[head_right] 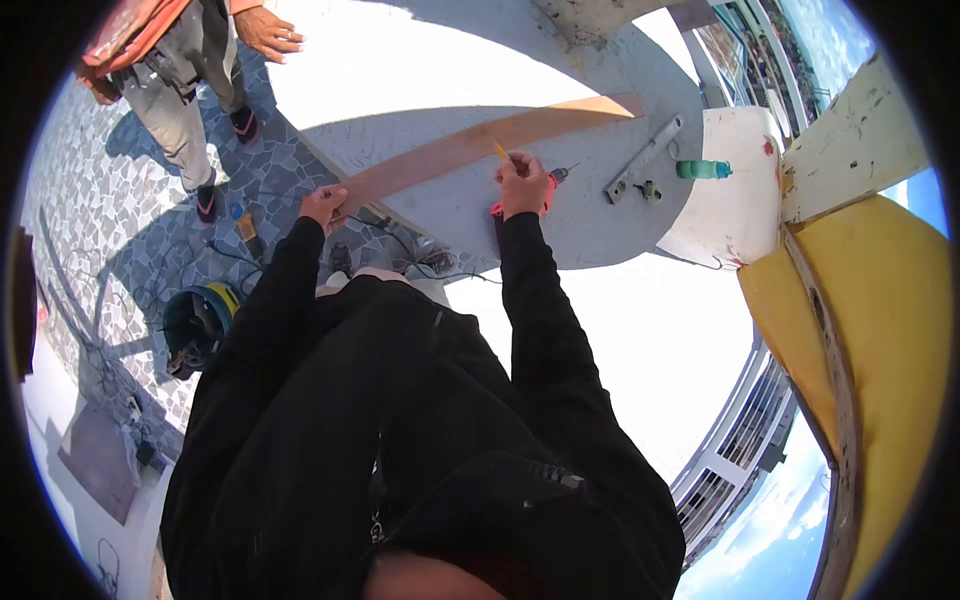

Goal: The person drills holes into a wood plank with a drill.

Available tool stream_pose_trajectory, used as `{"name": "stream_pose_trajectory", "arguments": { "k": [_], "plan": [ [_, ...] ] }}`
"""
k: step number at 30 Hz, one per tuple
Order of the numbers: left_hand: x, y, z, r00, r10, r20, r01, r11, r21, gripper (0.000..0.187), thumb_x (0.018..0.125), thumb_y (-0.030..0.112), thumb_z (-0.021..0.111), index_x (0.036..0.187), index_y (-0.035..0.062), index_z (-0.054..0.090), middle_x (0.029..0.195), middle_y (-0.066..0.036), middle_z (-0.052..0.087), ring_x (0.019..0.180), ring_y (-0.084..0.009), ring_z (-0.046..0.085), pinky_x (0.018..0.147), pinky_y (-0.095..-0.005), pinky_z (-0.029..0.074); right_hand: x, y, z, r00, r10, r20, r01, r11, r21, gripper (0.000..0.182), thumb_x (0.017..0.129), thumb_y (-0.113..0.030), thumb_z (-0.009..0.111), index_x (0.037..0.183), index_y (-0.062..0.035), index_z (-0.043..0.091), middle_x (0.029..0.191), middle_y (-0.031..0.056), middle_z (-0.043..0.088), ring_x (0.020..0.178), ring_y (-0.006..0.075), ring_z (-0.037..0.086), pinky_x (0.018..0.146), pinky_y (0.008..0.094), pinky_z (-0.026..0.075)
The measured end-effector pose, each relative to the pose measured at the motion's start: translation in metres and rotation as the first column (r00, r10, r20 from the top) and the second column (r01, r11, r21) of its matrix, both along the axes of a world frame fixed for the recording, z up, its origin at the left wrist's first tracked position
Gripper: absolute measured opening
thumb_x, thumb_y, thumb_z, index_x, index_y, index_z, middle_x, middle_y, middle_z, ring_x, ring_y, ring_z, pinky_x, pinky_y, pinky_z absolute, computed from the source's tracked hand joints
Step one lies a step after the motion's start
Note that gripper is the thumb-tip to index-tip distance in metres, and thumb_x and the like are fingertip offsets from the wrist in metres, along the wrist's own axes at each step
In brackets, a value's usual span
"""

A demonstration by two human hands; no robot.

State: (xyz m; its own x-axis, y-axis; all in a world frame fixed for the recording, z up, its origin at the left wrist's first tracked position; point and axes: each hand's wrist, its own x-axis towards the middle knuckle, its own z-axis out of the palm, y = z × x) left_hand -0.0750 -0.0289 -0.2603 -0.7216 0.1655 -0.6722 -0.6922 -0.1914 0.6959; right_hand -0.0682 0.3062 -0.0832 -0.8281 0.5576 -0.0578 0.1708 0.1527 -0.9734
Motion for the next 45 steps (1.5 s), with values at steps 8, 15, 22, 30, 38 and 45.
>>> {"name": "stream_pose_trajectory", "arguments": {
  "k": [8, 15, 22, 30, 38, 45],
  "plan": [
    [0.002, 0.001, 0.002, 0.999, 0.034, 0.023, -0.037, 0.992, 0.118, 0.034, 0.086, 0.021, 0.067, 0.113, 0.0054, 0.052, 0.097, -0.01, 0.062, 0.08, -0.0233, 0.066, 0.063, -0.0341, 0.056, 0.073, 0.187, -0.122, 0.759, -0.607, 0.236, 0.361, 0.694, 0.623, 0.022, 0.079, -0.018, 0.063, 0.095, -0.0057, 0.071, 0.079, 0.014, 0.069, 0.073, 0.0289, 0.067, 0.069, 0.0398, 0.054],
    [-0.001, -0.011, 0.0, 0.998, 0.046, 0.043, -0.046, 0.999, -0.005, 0.037, 0.087, 0.02, 0.066, 0.114, -0.0004, 0.053, 0.102, -0.009, 0.058, 0.087, -0.0214, 0.061, 0.072, -0.0346, 0.054, 0.049, 0.195, -0.122, 0.779, -0.507, 0.369, 0.165, 0.734, 0.659, 0.027, 0.076, -0.024, 0.066, 0.096, -0.007, 0.07, 0.093, 0.016, 0.067, 0.093, 0.0339, 0.063, 0.083, 0.0422, 0.049],
    [0.007, -0.001, 0.024, 0.992, 0.118, 0.041, -0.107, 0.972, -0.211, 0.035, 0.087, 0.018, 0.066, 0.113, -0.0012, 0.053, 0.103, -0.008, 0.059, 0.092, -0.0208, 0.059, 0.077, -0.0357, 0.053, 0.107, 0.088, -0.039, 0.903, -0.027, 0.43, -0.191, 0.87, 0.456, 0.072, 0.072, -0.038, 0.078, 0.126, -0.0013, 0.047, 0.109, 0.0224, 0.054, 0.106, 0.0368, 0.052, 0.092, 0.0437, 0.043],
    [0.005, -0.006, -0.016, 0.994, 0.063, -0.086, -0.076, 0.984, -0.161, 0.041, 0.083, 0.024, 0.071, 0.113, -0.0007, 0.06, 0.101, -0.007, 0.064, 0.084, -0.0146, 0.06, 0.075, -0.0302, 0.05, 0.124, 0.048, -0.053, 0.793, -0.048, 0.607, -0.362, 0.765, 0.532, 0.106, 0.057, -0.027, 0.088, 0.138, -0.0014, 0.024, 0.117, 0.0283, 0.047, 0.109, 0.0486, 0.047, 0.094, 0.0525, 0.041],
    [0.002, 0.001, -0.056, 0.991, 0.043, -0.124, -0.057, 0.992, -0.11, 0.032, 0.087, 0.015, 0.066, 0.113, 0.0017, 0.053, 0.104, -0.01, 0.058, 0.086, -0.0218, 0.063, 0.066, -0.0329, 0.057, 0.11, 0.058, -0.046, 0.753, -0.15, 0.64, -0.434, 0.618, 0.656, 0.081, 0.061, -0.011, 0.068, 0.131, 0.0003, 0.028, 0.115, 0.0286, 0.048, 0.108, 0.0466, 0.049, 0.093, 0.052, 0.044],
    [0.007, 0.01, 0.01, 0.993, 0.109, -0.054, -0.11, 0.994, -0.015, 0.031, 0.083, 0.019, 0.071, 0.107, 0.0018, 0.06, 0.098, -0.007, 0.064, 0.081, -0.0139, 0.063, 0.065, -0.0299, 0.057, 0.097, 0.043, -0.012, 0.681, -0.201, 0.704, -0.58, 0.439, 0.686, 0.079, 0.066, -0.018, 0.068, 0.132, -0.0018, 0.029, 0.117, 0.0245, 0.05, 0.112, 0.0435, 0.049, 0.089, 0.0522, 0.047]
  ]
}}
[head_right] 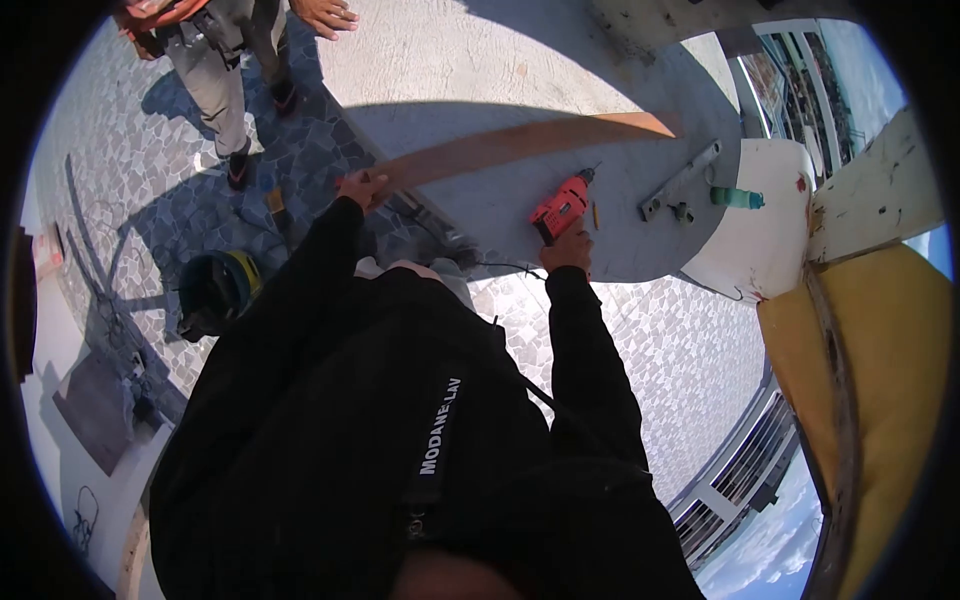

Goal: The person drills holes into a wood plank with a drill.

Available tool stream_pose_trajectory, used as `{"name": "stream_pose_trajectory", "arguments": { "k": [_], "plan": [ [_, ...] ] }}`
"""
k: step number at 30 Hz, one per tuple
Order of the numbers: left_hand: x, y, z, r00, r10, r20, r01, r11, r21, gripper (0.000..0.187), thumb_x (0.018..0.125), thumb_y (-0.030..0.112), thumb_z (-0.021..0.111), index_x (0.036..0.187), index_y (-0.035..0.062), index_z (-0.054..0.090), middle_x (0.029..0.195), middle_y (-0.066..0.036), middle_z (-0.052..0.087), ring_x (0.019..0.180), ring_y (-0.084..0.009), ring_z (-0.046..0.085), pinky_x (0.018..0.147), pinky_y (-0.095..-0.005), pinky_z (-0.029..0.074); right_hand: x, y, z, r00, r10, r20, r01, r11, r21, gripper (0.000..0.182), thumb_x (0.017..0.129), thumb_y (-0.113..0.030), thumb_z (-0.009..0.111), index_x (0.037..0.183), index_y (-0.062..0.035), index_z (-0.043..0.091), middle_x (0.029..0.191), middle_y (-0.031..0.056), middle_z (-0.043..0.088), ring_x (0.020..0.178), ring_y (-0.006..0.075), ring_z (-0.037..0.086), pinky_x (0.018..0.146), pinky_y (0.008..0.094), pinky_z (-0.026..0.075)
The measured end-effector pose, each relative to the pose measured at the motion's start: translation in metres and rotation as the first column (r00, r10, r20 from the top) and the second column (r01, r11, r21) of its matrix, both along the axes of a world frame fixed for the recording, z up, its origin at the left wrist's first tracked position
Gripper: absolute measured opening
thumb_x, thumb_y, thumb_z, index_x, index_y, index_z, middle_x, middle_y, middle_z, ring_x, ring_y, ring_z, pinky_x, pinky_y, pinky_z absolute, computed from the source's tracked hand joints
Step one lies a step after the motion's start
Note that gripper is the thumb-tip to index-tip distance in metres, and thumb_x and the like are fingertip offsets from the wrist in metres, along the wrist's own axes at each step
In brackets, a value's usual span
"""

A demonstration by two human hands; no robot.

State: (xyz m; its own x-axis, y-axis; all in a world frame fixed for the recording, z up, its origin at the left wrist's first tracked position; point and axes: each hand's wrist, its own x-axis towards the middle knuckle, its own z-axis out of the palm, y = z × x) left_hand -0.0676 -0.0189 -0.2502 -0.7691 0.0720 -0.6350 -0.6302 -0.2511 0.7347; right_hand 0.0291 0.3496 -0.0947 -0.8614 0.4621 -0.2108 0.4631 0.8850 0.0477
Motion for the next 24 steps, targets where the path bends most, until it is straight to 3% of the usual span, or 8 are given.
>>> {"name": "stream_pose_trajectory", "arguments": {
  "k": [4, 6, 8, 9, 11, 12, 21, 24],
  "plan": [
    [0.0, 0.004, -0.007, 0.998, -0.018, -0.062, 0.02, 0.999, 0.027, 0.029, 0.084, 0.021, 0.07, 0.106, 0.0046, 0.061, 0.096, -0.007, 0.065, 0.079, -0.0151, 0.066, 0.059, -0.0276, 0.055, -0.01, 0.009, 0.033, 0.995, 0.006, -0.099, -0.005, 1.0, 0.013, 0.076, 0.067, -0.021, 0.067, 0.134, -0.0059, 0.034, 0.105, 0.0217, 0.058, 0.101, 0.0426, 0.058, 0.085, 0.0517, 0.049],
    [0.003, 0.007, 0.0, 0.999, -0.018, -0.031, 0.018, 1.0, -0.01, 0.028, 0.084, 0.021, 0.07, 0.106, 0.0053, 0.061, 0.096, -0.007, 0.065, 0.078, -0.0158, 0.067, 0.057, -0.0272, 0.054, -0.009, 0.021, 0.059, 0.948, 0.061, -0.311, -0.105, 0.986, -0.127, 0.053, 0.068, -0.016, 0.06, 0.119, -0.0042, 0.052, 0.089, 0.0192, 0.064, 0.076, 0.0371, 0.065, 0.067, 0.0457, 0.052],
    [0.004, 0.01, -0.001, 0.999, 0.033, 0.012, -0.033, 0.999, 0.037, 0.029, 0.084, 0.023, 0.069, 0.106, 0.0065, 0.06, 0.096, -0.006, 0.065, 0.075, -0.0165, 0.068, 0.055, -0.0266, 0.053, -0.005, 0.014, 0.111, 0.935, -0.353, -0.046, 0.225, 0.688, -0.69, 0.051, 0.067, -0.014, 0.058, 0.117, -0.0012, 0.054, 0.091, 0.0174, 0.064, 0.072, 0.0285, 0.064, 0.054, 0.0368, 0.052],
    [0.003, 0.01, -0.004, 0.999, 0.044, 0.013, -0.044, 0.998, 0.041, 0.029, 0.084, 0.023, 0.069, 0.106, 0.0065, 0.06, 0.096, -0.006, 0.065, 0.075, -0.0165, 0.068, 0.055, -0.0266, 0.053, 0.005, 0.008, 0.126, 0.939, -0.342, -0.047, 0.218, 0.693, -0.687, 0.051, 0.067, -0.014, 0.058, 0.117, -0.0012, 0.054, 0.091, 0.0174, 0.064, 0.072, 0.0285, 0.064, 0.054, 0.0368, 0.052],
    [0.002, 0.01, -0.011, 1.0, 0.014, -0.002, -0.014, 1.0, 0.0, 0.029, 0.085, 0.024, 0.068, 0.107, 0.0069, 0.06, 0.096, -0.004, 0.065, 0.075, -0.0167, 0.068, 0.056, -0.0277, 0.053, 0.031, -0.013, 0.144, 0.842, -0.523, -0.132, -0.061, 0.15, -0.987, 0.049, 0.068, -0.011, 0.057, 0.115, 0.0028, 0.053, 0.088, 0.0158, 0.062, 0.07, 0.0219, 0.062, 0.047, 0.0295, 0.051],
    [0.003, 0.011, -0.006, 1.0, 0.018, 0.0, -0.018, 1.0, -0.003, 0.029, 0.085, 0.024, 0.068, 0.107, 0.0069, 0.06, 0.096, -0.004, 0.065, 0.075, -0.0167, 0.068, 0.056, -0.0277, 0.053, 0.037, -0.028, 0.147, 0.822, -0.555, -0.127, -0.142, 0.016, -0.99, 0.045, 0.07, -0.007, 0.056, 0.113, 0.0062, 0.052, 0.089, 0.0185, 0.061, 0.07, 0.0233, 0.063, 0.049, 0.031, 0.053],
    [0.006, 0.012, 0.003, 0.983, 0.088, -0.16, -0.086, 0.996, 0.02, 0.027, 0.089, 0.019, 0.064, 0.11, 0.0043, 0.057, 0.097, -0.004, 0.064, 0.075, -0.0154, 0.066, 0.063, -0.0276, 0.055, 0.049, -0.099, 0.118, 0.96, -0.249, 0.127, 0.18, 0.206, -0.962, 0.035, 0.07, -0.005, 0.065, 0.104, 0.003, 0.059, 0.087, 0.0095, 0.067, 0.059, 0.0108, 0.058, 0.05, 0.0241, 0.047],
    [0.009, 0.015, 0.012, 0.969, 0.124, -0.213, -0.129, 0.992, -0.009, 0.024, 0.09, 0.016, 0.062, 0.11, 0.0032, 0.057, 0.098, -0.005, 0.064, 0.076, -0.0145, 0.065, 0.063, -0.0274, 0.054, 0.047, -0.112, 0.113, 0.986, -0.169, -0.005, 0.039, 0.256, -0.966, 0.038, 0.071, -0.006, 0.065, 0.107, 0.0022, 0.059, 0.087, 0.0074, 0.066, 0.063, 0.0101, 0.059, 0.052, 0.0244, 0.047]
  ]
}}
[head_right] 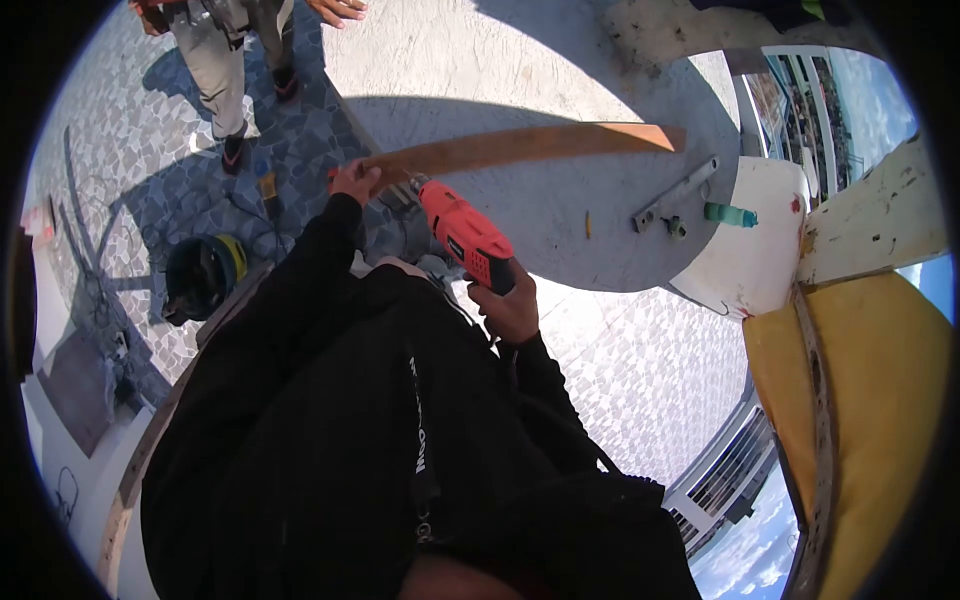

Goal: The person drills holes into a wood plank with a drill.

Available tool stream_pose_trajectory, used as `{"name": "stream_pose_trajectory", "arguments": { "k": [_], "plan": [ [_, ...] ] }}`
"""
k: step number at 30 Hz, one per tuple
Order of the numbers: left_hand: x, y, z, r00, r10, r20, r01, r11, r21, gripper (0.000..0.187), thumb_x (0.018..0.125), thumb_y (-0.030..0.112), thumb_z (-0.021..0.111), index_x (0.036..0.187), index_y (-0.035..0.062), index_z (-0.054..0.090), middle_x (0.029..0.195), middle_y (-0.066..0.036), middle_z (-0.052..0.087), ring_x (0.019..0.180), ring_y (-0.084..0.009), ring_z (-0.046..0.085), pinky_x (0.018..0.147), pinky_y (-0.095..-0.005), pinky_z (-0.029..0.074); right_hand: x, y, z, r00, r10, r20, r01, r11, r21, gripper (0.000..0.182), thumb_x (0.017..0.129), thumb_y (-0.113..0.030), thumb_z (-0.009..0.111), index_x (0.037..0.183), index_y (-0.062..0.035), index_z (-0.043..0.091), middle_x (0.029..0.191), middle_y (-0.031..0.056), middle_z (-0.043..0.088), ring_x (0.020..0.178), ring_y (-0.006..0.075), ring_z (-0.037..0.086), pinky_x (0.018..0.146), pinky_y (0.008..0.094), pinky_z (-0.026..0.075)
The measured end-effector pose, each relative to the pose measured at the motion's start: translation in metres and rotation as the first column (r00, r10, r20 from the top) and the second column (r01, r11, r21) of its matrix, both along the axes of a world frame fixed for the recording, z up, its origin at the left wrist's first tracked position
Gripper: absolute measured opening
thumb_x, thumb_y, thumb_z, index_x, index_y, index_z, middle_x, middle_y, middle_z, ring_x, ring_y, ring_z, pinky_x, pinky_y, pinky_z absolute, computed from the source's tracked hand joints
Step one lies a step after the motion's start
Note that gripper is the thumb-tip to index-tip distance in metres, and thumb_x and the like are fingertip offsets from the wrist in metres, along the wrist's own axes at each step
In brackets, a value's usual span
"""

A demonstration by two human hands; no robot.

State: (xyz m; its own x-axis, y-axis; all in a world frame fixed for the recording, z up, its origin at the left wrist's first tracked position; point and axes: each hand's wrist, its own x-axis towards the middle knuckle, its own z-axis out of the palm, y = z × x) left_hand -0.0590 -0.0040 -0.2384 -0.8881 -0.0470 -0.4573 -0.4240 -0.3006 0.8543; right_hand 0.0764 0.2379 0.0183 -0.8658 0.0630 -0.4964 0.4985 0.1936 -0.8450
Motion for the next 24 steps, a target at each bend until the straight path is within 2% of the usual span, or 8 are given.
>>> {"name": "stream_pose_trajectory", "arguments": {
  "k": [1, 2, 4, 5, 8, 18, 21, 24],
  "plan": [
    [-0.003, 0.0, -0.001, 0.999, 0.0, 0.033, 0.001, 1.0, -0.008, 0.024, 0.089, 0.015, 0.062, 0.109, 0.0026, 0.057, 0.097, -0.006, 0.064, 0.077, -0.014, 0.064, 0.062, -0.0273, 0.054, -0.003, 0.0, -0.003, 0.998, 0.063, 0.027, -0.064, 0.997, 0.033, 0.043, 0.071, -0.007, 0.065, 0.113, 0.0016, 0.058, 0.089, 0.0073, 0.066, 0.073, 0.0128, 0.061, 0.063, 0.0274, 0.05],
    [-0.003, 0.003, -0.001, 0.998, 0.001, 0.068, 0.0, 1.0, -0.017, 0.023, 0.089, 0.013, 0.062, 0.109, 0.002, 0.057, 0.096, -0.006, 0.064, 0.078, -0.0134, 0.064, 0.061, -0.0272, 0.054, -0.005, -0.002, -0.006, 0.997, 0.063, 0.036, -0.065, 0.997, 0.039, 0.043, 0.071, -0.007, 0.065, 0.113, 0.0016, 0.058, 0.089, 0.0073, 0.066, 0.073, 0.0128, 0.061, 0.063, 0.0274, 0.05],
    [-0.002, 0.003, -0.003, 0.998, -0.006, 0.054, 0.007, 1.0, -0.021, 0.024, 0.089, 0.013, 0.062, 0.109, 0.0014, 0.057, 0.095, -0.006, 0.064, 0.078, -0.0135, 0.064, 0.061, -0.0273, 0.054, -0.01, -0.014, -0.012, 0.987, 0.15, -0.05, -0.141, 0.978, 0.152, 0.048, 0.07, -0.008, 0.064, 0.116, 0.0017, 0.057, 0.093, 0.0082, 0.066, 0.08, 0.0154, 0.062, 0.076, 0.0297, 0.05],
    [-0.003, 0.001, -0.003, 0.999, -0.014, 0.036, 0.015, 0.999, -0.033, 0.024, 0.089, 0.013, 0.062, 0.109, 0.0007, 0.057, 0.094, -0.006, 0.065, 0.078, -0.0135, 0.064, 0.062, -0.0275, 0.054, -0.01, -0.014, -0.019, 0.983, 0.172, -0.058, -0.164, 0.979, 0.123, 0.051, 0.07, -0.008, 0.064, 0.119, 0.0008, 0.056, 0.097, 0.0113, 0.067, 0.09, 0.0189, 0.064, 0.085, 0.0315, 0.048],
    [-0.002, 0.003, 0.003, 0.999, 0.001, 0.044, 0.0, 1.0, -0.017, 0.024, 0.089, 0.013, 0.063, 0.108, -0.0002, 0.056, 0.093, -0.006, 0.065, 0.078, -0.0139, 0.064, 0.061, -0.0274, 0.054, -0.008, -0.016, -0.038, 0.967, 0.2, -0.159, -0.167, 0.966, 0.198, 0.052, 0.07, -0.008, 0.064, 0.12, 0.0003, 0.056, 0.1, 0.0145, 0.068, 0.094, 0.0211, 0.065, 0.085, 0.0328, 0.048],
    [-0.004, 0.008, -0.004, 0.998, 0.04, 0.038, -0.041, 0.999, 0.026, 0.021, 0.088, 0.012, 0.063, 0.106, 0.0011, 0.057, 0.096, -0.007, 0.066, 0.078, -0.0147, 0.064, 0.062, -0.0284, 0.055, -0.002, -0.02, -0.044, 0.956, 0.232, -0.178, -0.154, 0.917, 0.367, 0.056, 0.069, -0.008, 0.063, 0.123, -0.0037, 0.055, 0.101, 0.0192, 0.067, 0.097, 0.0294, 0.067, 0.084, 0.0352, 0.049],
    [-0.004, 0.008, -0.021, 1.0, 0.001, 0.02, 0.0, 0.998, -0.065, 0.024, 0.086, 0.013, 0.065, 0.106, 0.0007, 0.057, 0.095, -0.007, 0.066, 0.081, -0.015, 0.064, 0.067, -0.0292, 0.053, -0.002, -0.022, -0.041, 0.958, 0.226, -0.177, -0.153, 0.924, 0.351, 0.056, 0.068, -0.008, 0.063, 0.123, -0.0042, 0.055, 0.1, 0.0195, 0.067, 0.097, 0.03, 0.067, 0.084, 0.0358, 0.049],
    [-0.005, 0.016, -0.048, 0.994, 0.026, -0.106, -0.046, 0.981, -0.187, 0.027, 0.085, 0.014, 0.066, 0.106, 0.0001, 0.057, 0.092, -0.007, 0.066, 0.083, -0.0164, 0.064, 0.073, -0.0306, 0.051, -0.006, -0.028, -0.029, 0.934, 0.278, -0.223, -0.17, 0.898, 0.406, 0.058, 0.068, -0.009, 0.063, 0.125, -0.005, 0.054, 0.1, 0.0203, 0.067, 0.097, 0.0318, 0.067, 0.084, 0.0369, 0.05]
  ]
}}
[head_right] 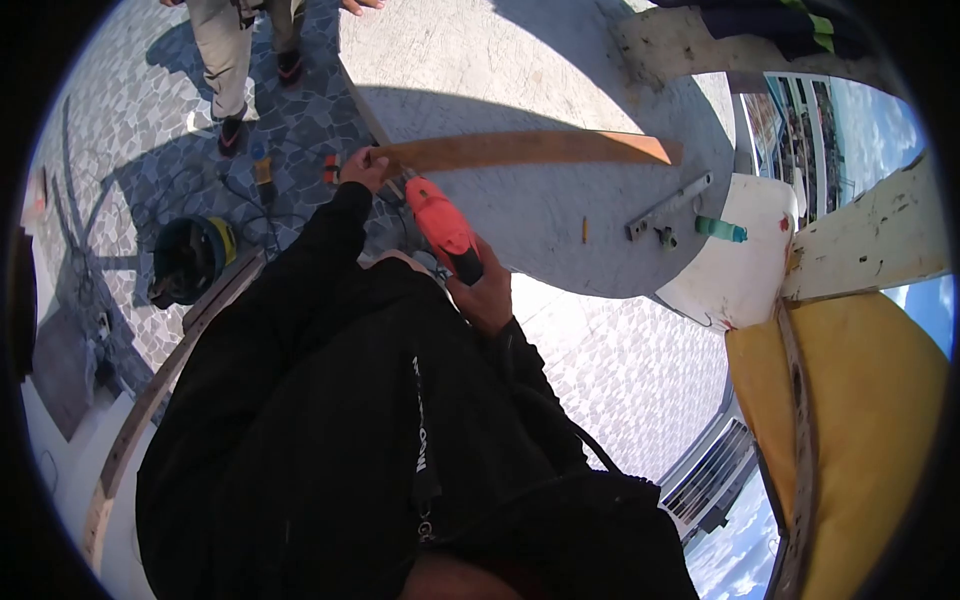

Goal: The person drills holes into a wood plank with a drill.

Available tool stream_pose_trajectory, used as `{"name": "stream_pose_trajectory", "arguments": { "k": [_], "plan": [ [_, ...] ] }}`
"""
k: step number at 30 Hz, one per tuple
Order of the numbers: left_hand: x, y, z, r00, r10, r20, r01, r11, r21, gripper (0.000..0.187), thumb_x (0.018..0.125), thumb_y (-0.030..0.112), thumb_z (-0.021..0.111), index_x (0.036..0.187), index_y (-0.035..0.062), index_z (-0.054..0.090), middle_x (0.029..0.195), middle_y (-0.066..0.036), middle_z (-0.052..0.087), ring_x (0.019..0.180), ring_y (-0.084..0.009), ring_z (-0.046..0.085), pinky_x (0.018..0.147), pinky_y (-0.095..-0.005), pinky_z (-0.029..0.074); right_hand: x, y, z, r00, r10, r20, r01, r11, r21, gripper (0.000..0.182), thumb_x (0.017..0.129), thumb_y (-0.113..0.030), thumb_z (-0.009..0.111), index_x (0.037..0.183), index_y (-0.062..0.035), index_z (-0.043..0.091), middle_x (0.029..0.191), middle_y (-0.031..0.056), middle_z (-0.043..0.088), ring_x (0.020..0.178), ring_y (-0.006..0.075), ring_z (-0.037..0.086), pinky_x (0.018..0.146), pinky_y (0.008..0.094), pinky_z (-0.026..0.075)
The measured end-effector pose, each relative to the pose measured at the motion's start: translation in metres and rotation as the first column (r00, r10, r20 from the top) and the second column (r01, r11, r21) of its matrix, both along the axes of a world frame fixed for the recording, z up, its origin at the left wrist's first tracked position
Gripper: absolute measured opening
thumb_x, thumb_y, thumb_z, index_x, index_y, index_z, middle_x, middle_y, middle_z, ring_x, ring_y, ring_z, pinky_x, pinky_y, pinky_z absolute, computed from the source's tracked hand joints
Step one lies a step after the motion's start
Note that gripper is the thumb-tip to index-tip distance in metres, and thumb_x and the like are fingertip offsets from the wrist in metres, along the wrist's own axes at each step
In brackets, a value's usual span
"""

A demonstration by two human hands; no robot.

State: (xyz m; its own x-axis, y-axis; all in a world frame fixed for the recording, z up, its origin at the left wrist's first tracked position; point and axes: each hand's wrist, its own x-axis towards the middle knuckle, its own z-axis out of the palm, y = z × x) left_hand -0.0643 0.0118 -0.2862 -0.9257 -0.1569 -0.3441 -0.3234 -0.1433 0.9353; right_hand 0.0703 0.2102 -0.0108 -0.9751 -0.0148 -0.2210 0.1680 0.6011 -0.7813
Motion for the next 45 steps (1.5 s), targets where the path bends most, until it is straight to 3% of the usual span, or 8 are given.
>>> {"name": "stream_pose_trajectory", "arguments": {
  "k": [3, 5, 11, 23, 30, 45],
  "plan": [
    [0.002, -0.001, 0.01, 0.999, 0.04, -0.006, -0.04, 0.998, 0.048, 0.028, 0.083, 0.016, 0.067, 0.105, 0.0003, 0.059, 0.092, -0.009, 0.067, 0.085, -0.0184, 0.064, 0.077, -0.0316, 0.049, -0.005, -0.004, 0.009, 0.999, 0.038, -0.008, -0.037, 0.999, 0.017, 0.056, 0.07, -0.007, 0.062, 0.125, -0.0036, 0.052, 0.099, 0.0175, 0.067, 0.096, 0.0273, 0.066, 0.086, 0.0347, 0.048],
    [0.004, -0.002, 0.015, 0.999, 0.025, -0.046, -0.029, 0.995, -0.092, 0.027, 0.081, 0.017, 0.067, 0.103, 0.0021, 0.061, 0.091, -0.01, 0.067, 0.084, -0.0198, 0.065, 0.077, -0.0319, 0.049, -0.01, -0.004, 0.019, 0.992, 0.084, 0.092, -0.094, 0.99, 0.109, 0.058, 0.07, -0.006, 0.061, 0.127, -0.0059, 0.05, 0.1, 0.0221, 0.066, 0.099, 0.0354, 0.066, 0.086, 0.0374, 0.049],
    [0.01, 0.0, 0.038, 0.995, 0.038, -0.096, -0.065, 0.953, -0.296, 0.027, 0.08, 0.019, 0.068, 0.102, 0.0043, 0.062, 0.09, -0.011, 0.068, 0.083, -0.0243, 0.066, 0.076, -0.0345, 0.05, -0.024, -0.018, 0.03, 0.979, 0.16, 0.13, -0.191, 0.942, 0.276, 0.061, 0.07, -0.009, 0.063, 0.129, -0.0092, 0.047, 0.098, 0.0251, 0.065, 0.095, 0.044, 0.062, 0.081, 0.046, 0.05],
    [0.012, -0.003, 0.063, 0.998, 0.043, -0.051, -0.055, 0.957, -0.285, 0.023, 0.081, 0.016, 0.068, 0.101, 0.0045, 0.063, 0.089, -0.009, 0.068, 0.085, -0.0209, 0.066, 0.077, -0.0333, 0.05, -0.021, -0.011, 0.015, 0.979, 0.185, 0.09, -0.204, 0.927, 0.314, 0.066, 0.069, -0.011, 0.064, 0.132, -0.0126, 0.044, 0.098, 0.0249, 0.065, 0.094, 0.0456, 0.061, 0.079, 0.0489, 0.05],
    [0.01, -0.004, 0.049, 0.999, 0.037, -0.017, -0.04, 0.971, -0.234, 0.023, 0.081, 0.015, 0.067, 0.101, 0.005, 0.063, 0.089, -0.009, 0.068, 0.085, -0.0209, 0.066, 0.077, -0.0331, 0.05, -0.023, -0.007, 0.011, 0.972, 0.198, 0.129, -0.229, 0.92, 0.318, 0.066, 0.07, -0.01, 0.064, 0.132, -0.0129, 0.044, 0.098, 0.0245, 0.065, 0.094, 0.0449, 0.061, 0.079, 0.0486, 0.05],
    [0.01, -0.004, 0.055, 0.999, 0.025, -0.022, -0.031, 0.938, -0.345, 0.024, 0.081, 0.019, 0.068, 0.101, 0.0067, 0.064, 0.091, -0.01, 0.069, 0.086, -0.0246, 0.067, 0.077, -0.0343, 0.05, -0.027, -0.001, 0.011, 0.956, 0.288, 0.053, -0.286, 0.881, 0.377, 0.062, 0.071, -0.01, 0.063, 0.131, -0.0102, 0.047, 0.1, 0.0216, 0.064, 0.094, 0.0412, 0.062, 0.079, 0.0468, 0.05]
  ]
}}
